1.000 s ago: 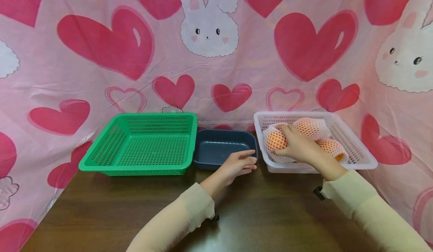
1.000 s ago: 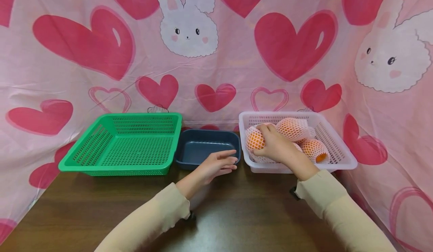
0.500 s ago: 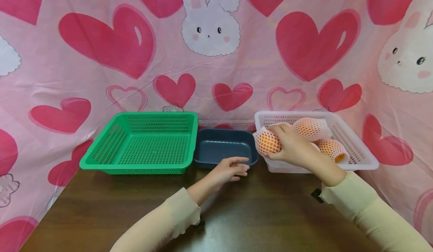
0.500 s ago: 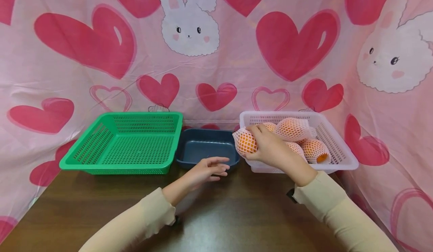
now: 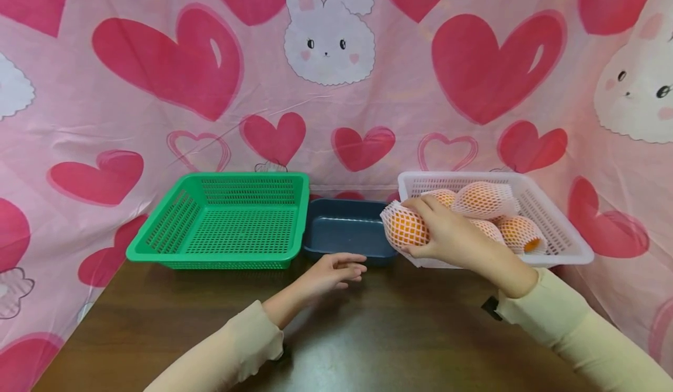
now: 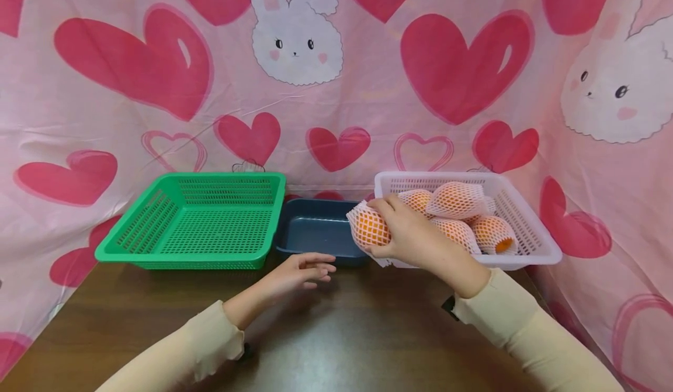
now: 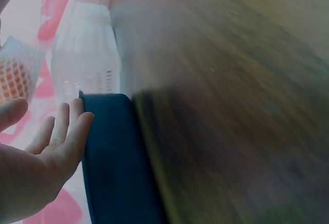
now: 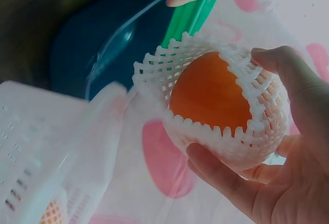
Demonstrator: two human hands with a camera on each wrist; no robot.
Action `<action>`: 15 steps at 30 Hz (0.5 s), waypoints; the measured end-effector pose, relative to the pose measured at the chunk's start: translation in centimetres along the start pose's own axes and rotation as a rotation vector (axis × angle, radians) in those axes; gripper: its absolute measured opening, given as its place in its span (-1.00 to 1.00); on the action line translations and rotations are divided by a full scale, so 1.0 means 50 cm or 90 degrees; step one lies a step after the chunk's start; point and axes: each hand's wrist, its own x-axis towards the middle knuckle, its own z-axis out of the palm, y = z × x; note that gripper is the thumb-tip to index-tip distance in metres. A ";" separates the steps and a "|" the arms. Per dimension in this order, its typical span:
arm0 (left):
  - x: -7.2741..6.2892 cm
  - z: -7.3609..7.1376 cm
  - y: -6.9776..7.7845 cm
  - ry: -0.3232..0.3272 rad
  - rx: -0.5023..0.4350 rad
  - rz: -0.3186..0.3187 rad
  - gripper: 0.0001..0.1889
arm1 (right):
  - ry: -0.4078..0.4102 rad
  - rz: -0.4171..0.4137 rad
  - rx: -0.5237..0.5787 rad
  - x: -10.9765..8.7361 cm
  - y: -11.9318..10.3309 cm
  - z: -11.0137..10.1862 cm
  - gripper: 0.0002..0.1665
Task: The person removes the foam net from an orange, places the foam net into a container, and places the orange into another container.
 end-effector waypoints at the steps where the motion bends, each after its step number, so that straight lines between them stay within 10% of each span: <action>1: -0.004 -0.005 -0.004 0.001 0.005 0.002 -0.52 | 0.004 -0.013 0.001 0.000 -0.005 0.003 -0.02; 15: -0.037 -0.043 -0.028 0.026 0.033 -0.016 -0.51 | 0.009 -0.081 0.054 -0.005 -0.029 0.086 -0.11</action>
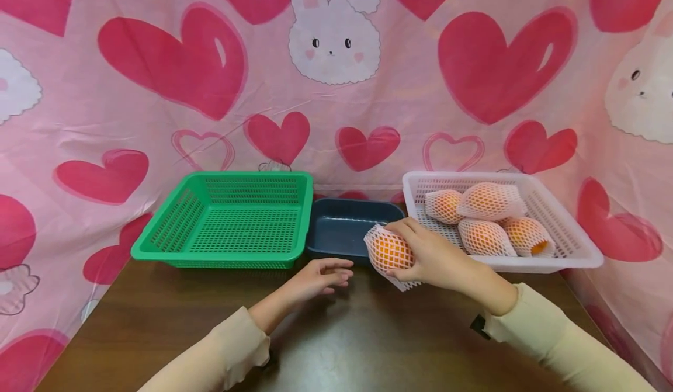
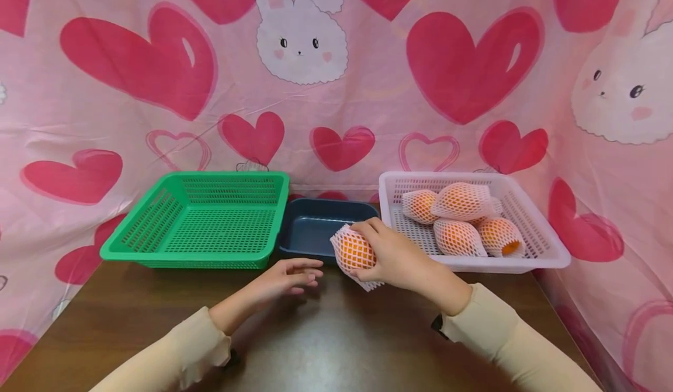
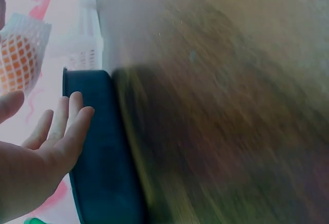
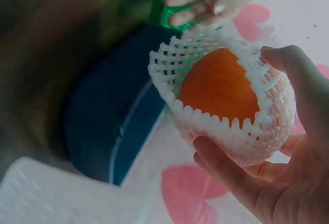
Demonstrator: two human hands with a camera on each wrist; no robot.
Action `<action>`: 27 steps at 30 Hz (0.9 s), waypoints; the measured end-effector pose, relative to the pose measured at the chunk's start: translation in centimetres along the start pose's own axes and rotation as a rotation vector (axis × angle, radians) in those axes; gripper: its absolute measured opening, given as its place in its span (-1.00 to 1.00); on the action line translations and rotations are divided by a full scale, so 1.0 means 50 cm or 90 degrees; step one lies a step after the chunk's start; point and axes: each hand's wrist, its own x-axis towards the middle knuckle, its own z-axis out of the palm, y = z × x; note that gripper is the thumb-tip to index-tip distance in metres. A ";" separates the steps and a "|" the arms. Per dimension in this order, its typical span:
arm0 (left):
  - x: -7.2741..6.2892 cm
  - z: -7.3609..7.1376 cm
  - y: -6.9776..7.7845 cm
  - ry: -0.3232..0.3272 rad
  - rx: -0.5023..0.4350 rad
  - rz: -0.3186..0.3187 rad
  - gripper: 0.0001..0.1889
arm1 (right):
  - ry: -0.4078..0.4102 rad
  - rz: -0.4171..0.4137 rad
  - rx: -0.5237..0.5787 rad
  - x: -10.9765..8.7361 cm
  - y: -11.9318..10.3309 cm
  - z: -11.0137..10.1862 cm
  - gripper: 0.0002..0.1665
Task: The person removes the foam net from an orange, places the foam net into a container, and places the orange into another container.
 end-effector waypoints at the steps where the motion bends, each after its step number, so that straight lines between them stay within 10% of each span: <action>1: -0.001 -0.002 0.000 0.001 0.000 -0.001 -0.50 | -0.001 0.001 0.009 -0.001 0.000 0.007 -0.11; 27: -0.008 -0.031 -0.021 -0.029 -0.012 -0.006 -0.32 | -0.044 -0.014 0.215 0.010 -0.025 0.183 -0.12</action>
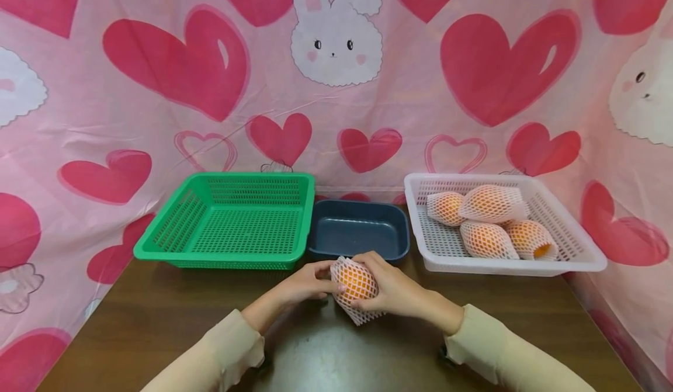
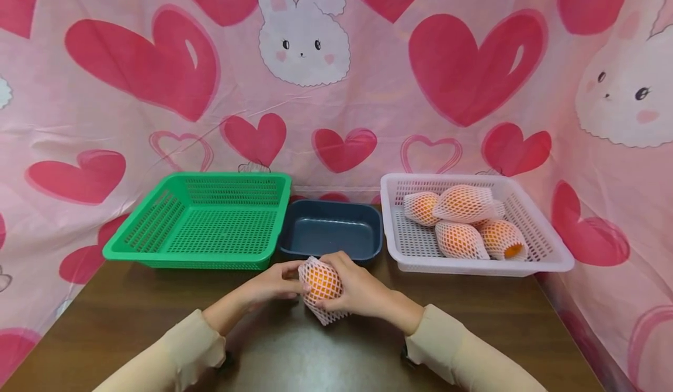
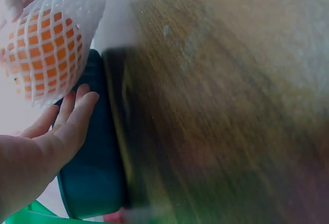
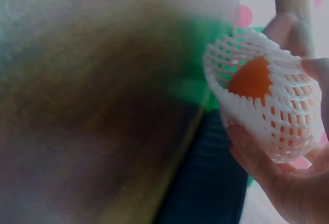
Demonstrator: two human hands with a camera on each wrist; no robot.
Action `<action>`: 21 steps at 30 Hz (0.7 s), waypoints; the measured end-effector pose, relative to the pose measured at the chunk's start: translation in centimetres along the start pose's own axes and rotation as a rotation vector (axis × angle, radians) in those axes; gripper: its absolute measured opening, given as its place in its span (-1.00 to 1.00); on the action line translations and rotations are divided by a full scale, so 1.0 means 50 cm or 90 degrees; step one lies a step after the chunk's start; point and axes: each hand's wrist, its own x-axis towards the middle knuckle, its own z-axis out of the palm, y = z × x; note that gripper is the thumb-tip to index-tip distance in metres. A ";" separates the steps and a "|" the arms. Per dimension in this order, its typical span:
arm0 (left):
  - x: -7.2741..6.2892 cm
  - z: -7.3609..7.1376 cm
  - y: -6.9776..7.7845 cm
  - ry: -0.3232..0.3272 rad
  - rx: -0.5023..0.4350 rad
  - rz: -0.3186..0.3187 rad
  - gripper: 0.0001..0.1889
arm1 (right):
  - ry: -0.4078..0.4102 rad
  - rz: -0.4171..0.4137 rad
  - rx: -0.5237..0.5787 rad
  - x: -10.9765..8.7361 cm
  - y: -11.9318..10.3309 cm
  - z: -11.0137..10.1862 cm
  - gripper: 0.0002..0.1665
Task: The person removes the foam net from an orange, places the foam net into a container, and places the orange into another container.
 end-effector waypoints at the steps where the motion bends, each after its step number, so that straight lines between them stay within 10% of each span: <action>1: 0.000 0.001 0.000 0.002 -0.004 -0.002 -0.33 | 0.001 0.004 0.010 0.000 0.002 0.005 -0.13; 21: 0.011 0.020 -0.006 0.053 -0.048 0.016 -0.44 | -0.017 0.035 0.146 0.003 0.030 0.037 -0.23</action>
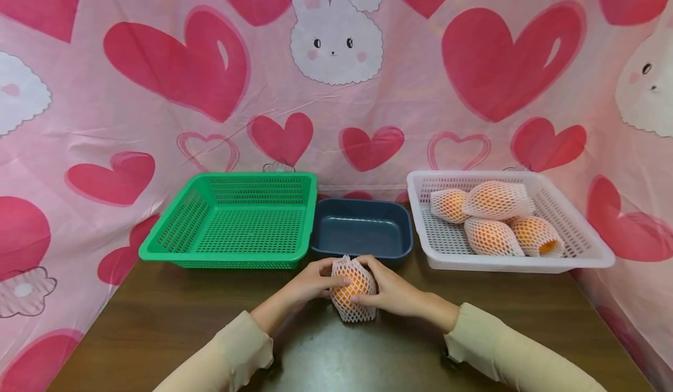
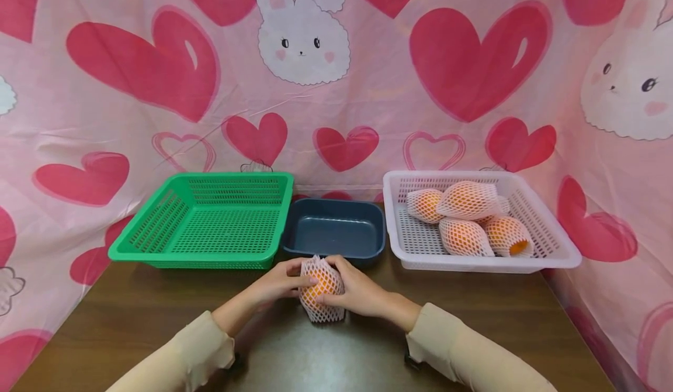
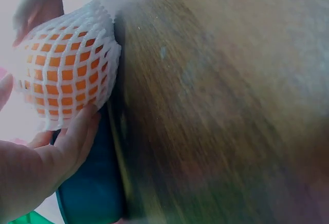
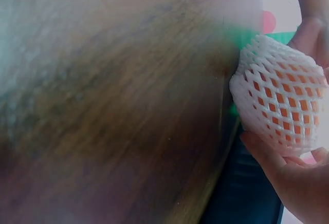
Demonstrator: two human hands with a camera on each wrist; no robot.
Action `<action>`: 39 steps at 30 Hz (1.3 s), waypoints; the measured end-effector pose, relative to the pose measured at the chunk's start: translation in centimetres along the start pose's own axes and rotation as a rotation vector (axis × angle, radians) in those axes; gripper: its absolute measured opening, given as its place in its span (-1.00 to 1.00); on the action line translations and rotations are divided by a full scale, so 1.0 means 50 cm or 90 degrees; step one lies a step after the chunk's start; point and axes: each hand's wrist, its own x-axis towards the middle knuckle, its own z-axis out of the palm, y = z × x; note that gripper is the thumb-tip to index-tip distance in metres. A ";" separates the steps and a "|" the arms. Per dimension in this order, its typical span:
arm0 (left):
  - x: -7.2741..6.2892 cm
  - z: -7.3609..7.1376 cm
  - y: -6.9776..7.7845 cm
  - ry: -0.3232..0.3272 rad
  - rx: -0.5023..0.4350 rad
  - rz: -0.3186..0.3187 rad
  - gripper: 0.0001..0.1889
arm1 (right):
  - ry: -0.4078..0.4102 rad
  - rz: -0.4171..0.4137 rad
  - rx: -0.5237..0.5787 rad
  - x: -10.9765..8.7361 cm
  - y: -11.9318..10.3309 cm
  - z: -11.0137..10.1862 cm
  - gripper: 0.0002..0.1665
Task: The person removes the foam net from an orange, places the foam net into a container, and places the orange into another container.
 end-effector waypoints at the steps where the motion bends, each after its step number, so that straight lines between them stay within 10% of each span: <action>1: 0.000 0.000 -0.001 -0.001 -0.002 0.005 -0.44 | -0.003 0.001 0.000 0.000 0.000 -0.001 -0.25; 23: 0.016 0.031 -0.005 0.091 0.067 0.130 -0.81 | 0.012 0.018 0.018 -0.007 0.000 -0.056 -0.67; 30: 0.006 0.032 -0.003 0.041 0.073 0.081 -0.54 | 0.025 0.039 0.034 -0.008 -0.007 -0.064 -0.74; 39: 0.001 0.031 -0.011 0.064 0.086 0.106 -0.76 | 0.013 0.012 0.004 -0.005 0.004 -0.057 -0.55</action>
